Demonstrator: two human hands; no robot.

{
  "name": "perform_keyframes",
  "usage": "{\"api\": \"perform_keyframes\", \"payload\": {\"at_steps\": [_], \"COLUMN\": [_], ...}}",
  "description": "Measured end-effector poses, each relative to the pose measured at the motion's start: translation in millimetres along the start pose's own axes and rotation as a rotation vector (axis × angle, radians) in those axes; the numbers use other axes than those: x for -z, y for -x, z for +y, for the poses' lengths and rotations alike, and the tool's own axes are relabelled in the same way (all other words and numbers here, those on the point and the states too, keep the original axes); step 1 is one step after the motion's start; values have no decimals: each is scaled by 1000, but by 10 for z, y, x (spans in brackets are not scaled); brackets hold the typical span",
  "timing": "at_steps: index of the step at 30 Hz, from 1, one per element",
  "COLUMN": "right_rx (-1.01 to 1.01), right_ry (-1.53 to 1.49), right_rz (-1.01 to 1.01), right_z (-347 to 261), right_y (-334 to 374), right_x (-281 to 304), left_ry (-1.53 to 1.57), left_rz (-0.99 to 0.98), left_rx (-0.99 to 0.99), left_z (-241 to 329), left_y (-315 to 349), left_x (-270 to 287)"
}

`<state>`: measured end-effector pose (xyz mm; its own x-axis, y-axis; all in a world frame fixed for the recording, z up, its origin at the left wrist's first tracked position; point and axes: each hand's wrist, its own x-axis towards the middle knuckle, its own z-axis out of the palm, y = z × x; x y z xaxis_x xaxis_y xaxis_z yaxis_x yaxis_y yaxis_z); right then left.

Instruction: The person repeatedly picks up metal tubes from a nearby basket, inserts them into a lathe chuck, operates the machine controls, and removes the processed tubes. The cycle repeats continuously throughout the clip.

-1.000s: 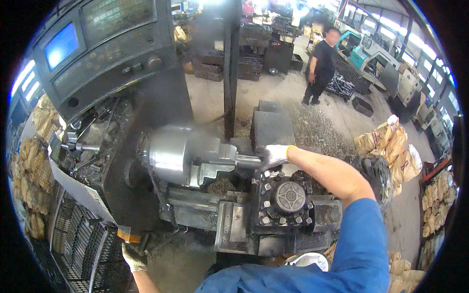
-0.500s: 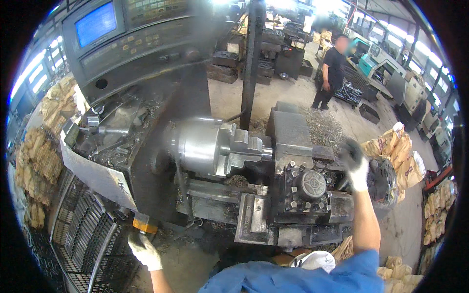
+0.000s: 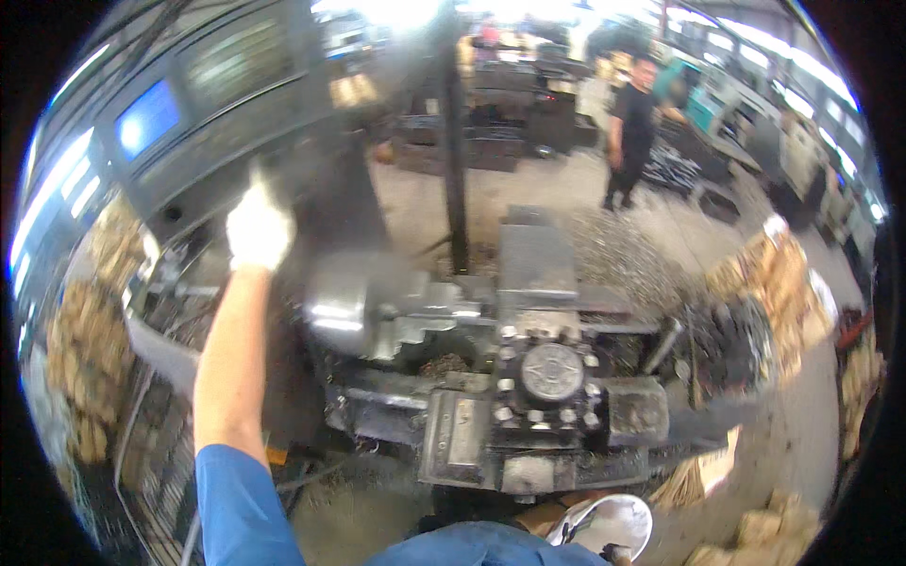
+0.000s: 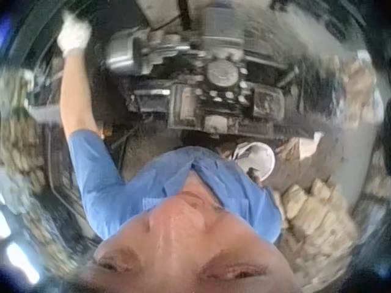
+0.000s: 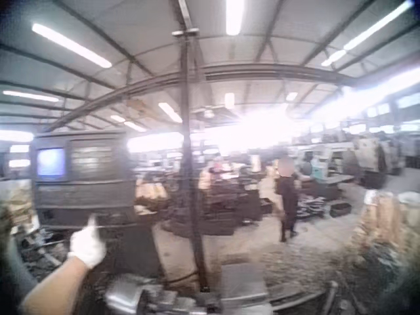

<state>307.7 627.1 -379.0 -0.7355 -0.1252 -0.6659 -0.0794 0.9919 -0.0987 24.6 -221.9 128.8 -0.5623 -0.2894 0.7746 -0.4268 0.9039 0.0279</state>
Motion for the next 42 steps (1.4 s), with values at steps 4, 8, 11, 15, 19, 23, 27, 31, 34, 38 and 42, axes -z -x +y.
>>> {"api": "perform_keyframes", "payload": {"at_steps": [4,8,11,15,19,23,27,31,34,38,42], "right_rx": [179,300,335,425,618,881,962,1338,1565,1909,2017], "right_ry": [232,241,107,264,524,862,992,1364,1296,1506,1343], "right_rz": [-281,-224,-89,-164,-216,-125,-336,-457,-414,-389,-275], "right_z": [-20,-36,125,-335,-808,-1295,-2888,-4595,-5470,-6827,-7616], "right_y": [114,-226,-464,-802,-1115,-1385,-1474,-1160,-1340,-1086,-519], "right_x": [-610,-873,-1084,-548,-277,-230,-9,-85,-695,-1369,-1862], "left_ry": [-143,-69,404,445,204,-31,-263,-546,-278,-124,49], "left_rz": [-215,4,115,-381,-1180,-1642,-1881,-1858,120,-575,-548], "left_rx": [77,-9,-193,-218,610,912,1306,1295,2671,2399,2545], "left_z": [-257,51,504,484,-451,-922,-326,678,1202,1591,1989], "left_y": [-170,122,950,2749,6014,9500,11324,11639,11309,10190,9449], "left_x": [-178,215,693,1493,1765,3460,5815,6796,6144,5136,5052]}}
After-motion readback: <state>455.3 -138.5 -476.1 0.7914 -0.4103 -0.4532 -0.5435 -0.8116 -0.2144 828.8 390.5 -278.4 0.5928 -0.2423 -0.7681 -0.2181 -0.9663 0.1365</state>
